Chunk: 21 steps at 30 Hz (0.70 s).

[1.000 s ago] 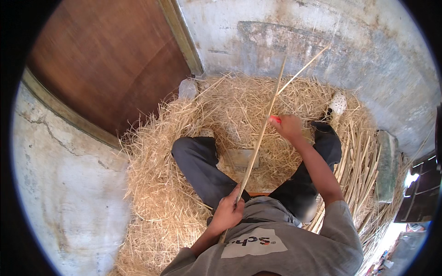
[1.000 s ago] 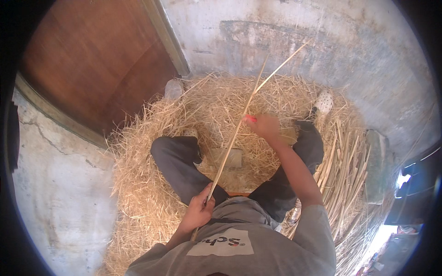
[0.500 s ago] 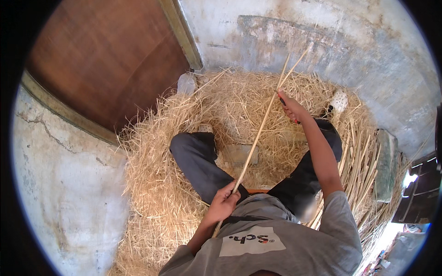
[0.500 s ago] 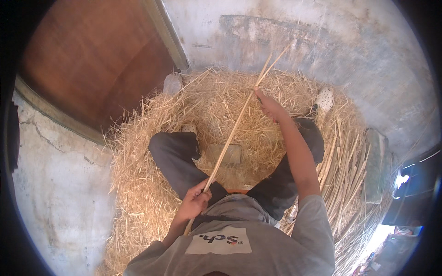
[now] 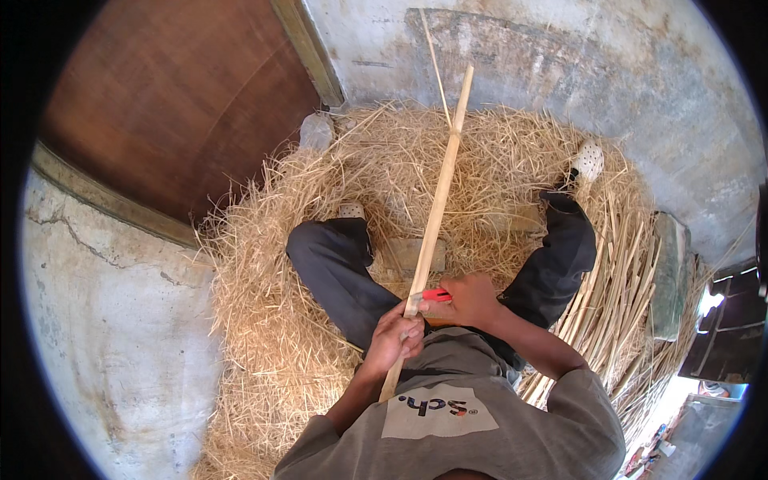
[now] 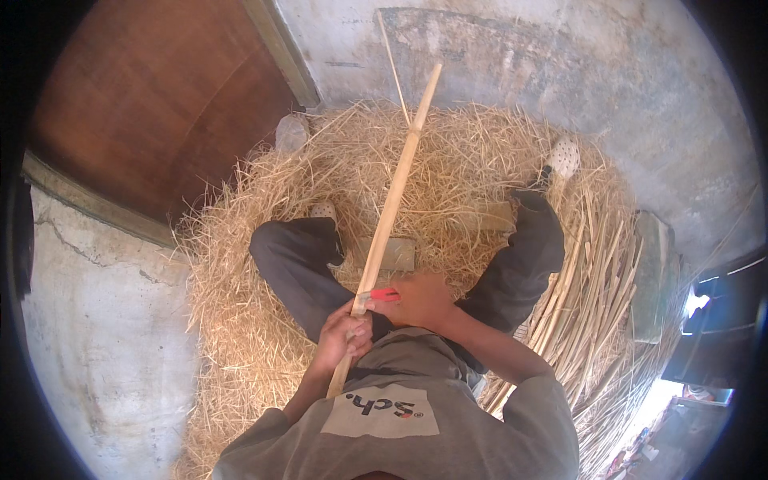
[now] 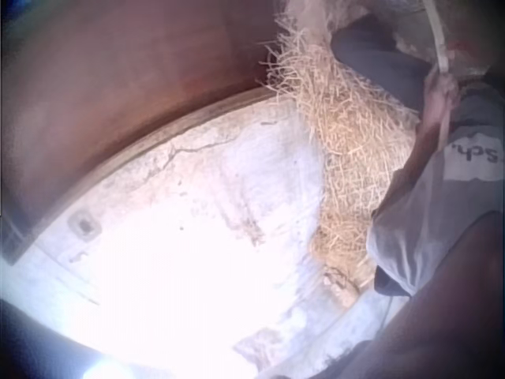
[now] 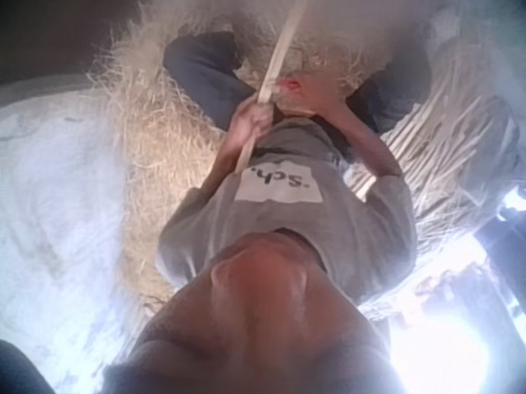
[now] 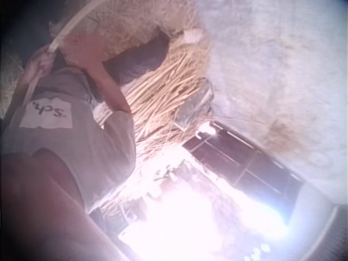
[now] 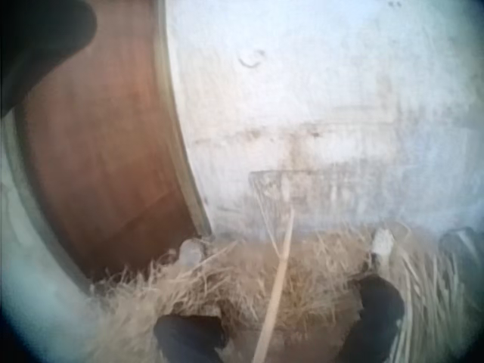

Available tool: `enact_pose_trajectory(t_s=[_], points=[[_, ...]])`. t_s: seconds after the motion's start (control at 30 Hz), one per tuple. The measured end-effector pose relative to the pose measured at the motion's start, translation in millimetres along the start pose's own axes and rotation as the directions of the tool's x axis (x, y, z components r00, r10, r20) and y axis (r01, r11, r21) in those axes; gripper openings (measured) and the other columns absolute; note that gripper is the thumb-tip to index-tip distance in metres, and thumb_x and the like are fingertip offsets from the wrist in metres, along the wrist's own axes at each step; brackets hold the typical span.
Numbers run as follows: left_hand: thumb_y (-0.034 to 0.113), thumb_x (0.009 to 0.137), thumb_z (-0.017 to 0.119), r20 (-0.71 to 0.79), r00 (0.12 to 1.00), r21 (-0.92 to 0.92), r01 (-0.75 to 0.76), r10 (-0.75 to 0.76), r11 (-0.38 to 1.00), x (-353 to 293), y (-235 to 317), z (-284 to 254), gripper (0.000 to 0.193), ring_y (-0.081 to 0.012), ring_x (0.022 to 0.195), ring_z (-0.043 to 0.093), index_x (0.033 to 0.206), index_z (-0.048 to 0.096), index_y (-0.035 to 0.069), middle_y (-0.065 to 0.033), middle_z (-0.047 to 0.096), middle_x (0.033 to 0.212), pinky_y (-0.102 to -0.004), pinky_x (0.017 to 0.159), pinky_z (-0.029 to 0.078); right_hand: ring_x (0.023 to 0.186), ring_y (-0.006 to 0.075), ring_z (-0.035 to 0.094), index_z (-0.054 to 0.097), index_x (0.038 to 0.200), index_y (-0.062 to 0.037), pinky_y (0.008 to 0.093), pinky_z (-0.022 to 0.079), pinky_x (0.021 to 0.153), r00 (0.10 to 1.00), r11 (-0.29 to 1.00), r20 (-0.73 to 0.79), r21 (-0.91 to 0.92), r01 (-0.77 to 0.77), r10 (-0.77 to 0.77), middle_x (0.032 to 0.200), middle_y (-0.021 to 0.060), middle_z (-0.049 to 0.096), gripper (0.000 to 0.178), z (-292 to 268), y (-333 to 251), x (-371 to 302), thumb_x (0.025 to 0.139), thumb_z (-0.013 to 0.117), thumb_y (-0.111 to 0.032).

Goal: The person sits on a bed of straw and uses a red utility knife to split a long bamboo pole into thin strips. They hold the pole vertically and carefully slice along its length, separating the material into multiple thin pieces.

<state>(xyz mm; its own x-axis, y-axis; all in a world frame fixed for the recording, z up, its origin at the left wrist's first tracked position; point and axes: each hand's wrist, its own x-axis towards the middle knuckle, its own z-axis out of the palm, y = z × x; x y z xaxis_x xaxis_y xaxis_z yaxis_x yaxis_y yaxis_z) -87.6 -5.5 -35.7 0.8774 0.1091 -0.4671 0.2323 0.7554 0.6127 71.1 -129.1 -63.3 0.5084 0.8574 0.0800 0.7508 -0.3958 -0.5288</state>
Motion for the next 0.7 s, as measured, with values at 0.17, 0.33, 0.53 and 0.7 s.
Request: enact_pose_trajectory(t_s=[0.17,0.33,0.53,0.7], points=[[0.008,0.09,0.043,-0.017,1.0,0.09,-0.008,0.009,0.996,-2,1,3,0.036,-0.0045,0.045,0.032,0.126,0.047,0.007,0.0016,0.04,0.067,-0.0207,0.041,0.029,0.043,0.0297,0.057,0.053,0.058,-0.0078,0.04,0.043,0.043,0.964,0.978,-0.177,-0.095,0.183,-0.198,0.049,0.0095,0.052,0.071,11,10,3,0.073,0.057,-0.077],[0.006,0.09,0.043,-0.085,0.996,0.126,-0.017,0.027,0.992,-6,6,10,0.04,-0.0048,0.046,0.032,0.13,0.046,0.01,0.0015,0.041,0.069,-0.0213,0.042,0.031,0.045,0.028,0.058,0.053,0.058,-0.0088,0.0392,0.044,0.045,0.931,0.955,-0.237,-0.17,0.241,-0.277,0.049,0.0073,0.052,0.069,24,17,17,0.071,0.059,-0.077],[0.006,0.089,0.04,-0.056,0.994,0.122,-0.082,0.089,0.989,-10,11,1,0.041,-0.0059,0.045,0.032,0.13,0.046,0.008,0.0003,0.041,0.069,-0.0216,0.042,0.031,0.046,0.0271,0.059,0.054,0.059,-0.0092,0.038,0.046,0.048,0.954,0.965,-0.175,-0.144,0.219,-0.243,0.05,0.0072,0.053,0.067,12,-5,21,0.07,0.06,-0.075],[0.009,0.088,0.039,-0.076,0.989,0.189,-0.107,0.123,0.976,-16,12,10,0.039,-0.007,0.045,0.032,0.126,0.046,0.006,-0.0009,0.041,0.068,-0.022,0.041,0.032,0.044,0.027,0.057,0.054,0.058,-0.0097,0.0381,0.044,0.044,0.932,0.946,-0.199,-0.174,0.272,-0.304,0.049,0.0069,0.053,0.067,18,-7,13,0.071,0.059,-0.076]])
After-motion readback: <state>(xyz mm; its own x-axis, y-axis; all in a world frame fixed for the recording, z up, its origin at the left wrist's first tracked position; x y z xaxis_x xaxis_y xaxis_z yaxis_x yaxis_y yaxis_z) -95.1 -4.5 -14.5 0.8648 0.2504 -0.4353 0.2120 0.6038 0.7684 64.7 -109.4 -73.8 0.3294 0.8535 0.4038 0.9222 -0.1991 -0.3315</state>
